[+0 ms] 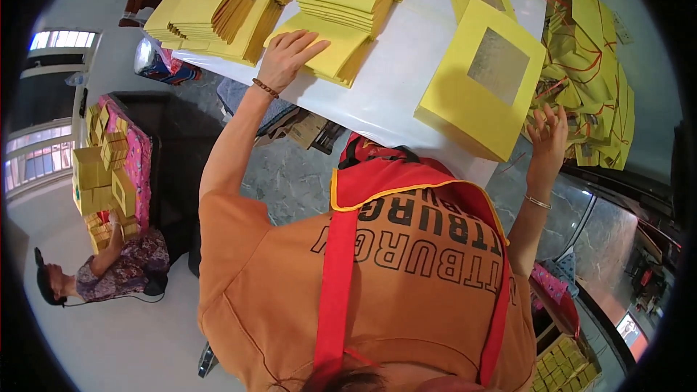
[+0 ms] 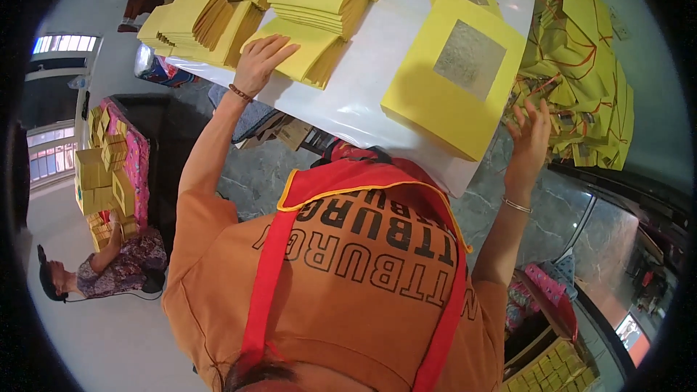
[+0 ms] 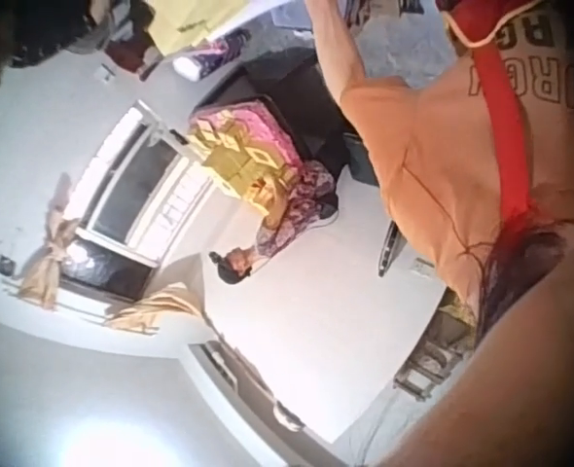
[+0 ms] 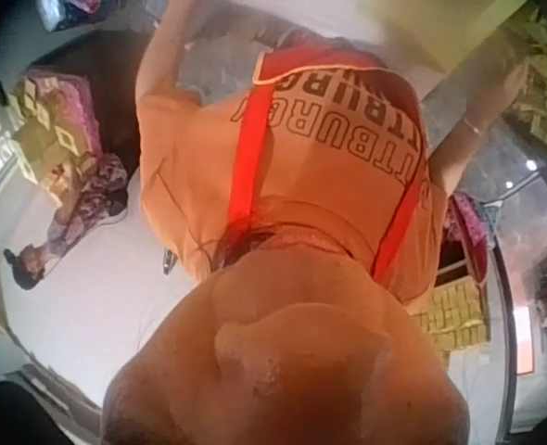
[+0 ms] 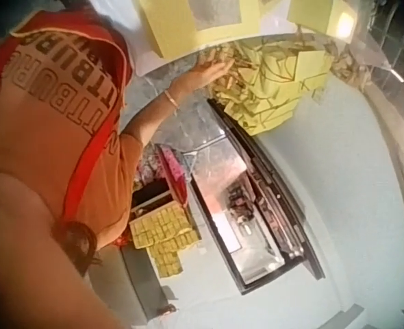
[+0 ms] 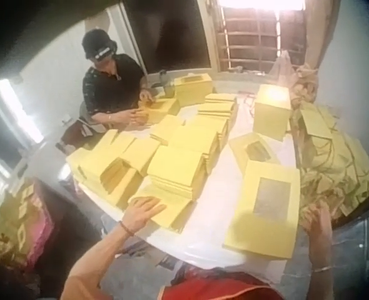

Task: Folding and stacking yellow sheets of paper with foil centers, likely joss paper.

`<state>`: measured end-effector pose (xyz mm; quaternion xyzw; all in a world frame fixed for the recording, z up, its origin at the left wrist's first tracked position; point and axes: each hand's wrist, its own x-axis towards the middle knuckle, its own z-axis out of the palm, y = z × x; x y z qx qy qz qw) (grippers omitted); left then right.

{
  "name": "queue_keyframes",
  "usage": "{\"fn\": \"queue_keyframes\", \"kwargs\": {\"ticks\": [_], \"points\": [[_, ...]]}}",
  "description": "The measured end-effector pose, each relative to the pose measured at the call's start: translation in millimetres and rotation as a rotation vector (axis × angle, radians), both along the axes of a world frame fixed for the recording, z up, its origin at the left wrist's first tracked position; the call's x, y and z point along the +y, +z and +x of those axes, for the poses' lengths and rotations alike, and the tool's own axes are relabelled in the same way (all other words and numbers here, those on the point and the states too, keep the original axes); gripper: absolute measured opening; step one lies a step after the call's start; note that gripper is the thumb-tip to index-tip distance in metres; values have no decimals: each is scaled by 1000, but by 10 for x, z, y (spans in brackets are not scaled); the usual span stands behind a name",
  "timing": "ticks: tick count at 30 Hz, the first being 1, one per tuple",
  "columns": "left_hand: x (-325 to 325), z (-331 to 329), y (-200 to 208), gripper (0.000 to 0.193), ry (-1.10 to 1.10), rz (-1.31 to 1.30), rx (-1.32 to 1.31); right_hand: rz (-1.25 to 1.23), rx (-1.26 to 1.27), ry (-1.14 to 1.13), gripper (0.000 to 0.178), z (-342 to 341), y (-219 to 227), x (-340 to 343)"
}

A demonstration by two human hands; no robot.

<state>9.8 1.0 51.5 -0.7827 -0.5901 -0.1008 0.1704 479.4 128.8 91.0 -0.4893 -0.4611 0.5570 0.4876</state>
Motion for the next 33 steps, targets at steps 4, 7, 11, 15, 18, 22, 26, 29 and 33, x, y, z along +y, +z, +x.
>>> {"fn": "queue_keyframes", "kwargs": {"ticks": [4,7,11,15,18,22,26,29,33], "points": [[27,-52,-284,51,-3,-69,3,2,-64,20,51,-39,-34,30],[45,-67,-410,57,-19,-205,-11,-2,-107,9,50,-48,-107,23],[20,-88,-331,67,36,-398,-81,-68,-39,-14,46,-103,-171,-50],[-121,-45,-605,68,139,-342,-102,-67,-12,-26,44,-216,-135,-138],[-110,-100,-649,67,146,-402,-88,-107,21,-18,44,-282,-126,-213],[27,-30,-353,59,127,-484,-68,-106,39,-23,43,-239,-206,-318],[202,135,-66,50,172,-571,-35,-31,29,40,42,-191,-278,-344],[280,248,74,44,205,-578,9,41,-69,57,43,-216,-226,-357],[475,586,250,28,155,-252,-64,112,-137,64,45,-230,-247,-377]]}}
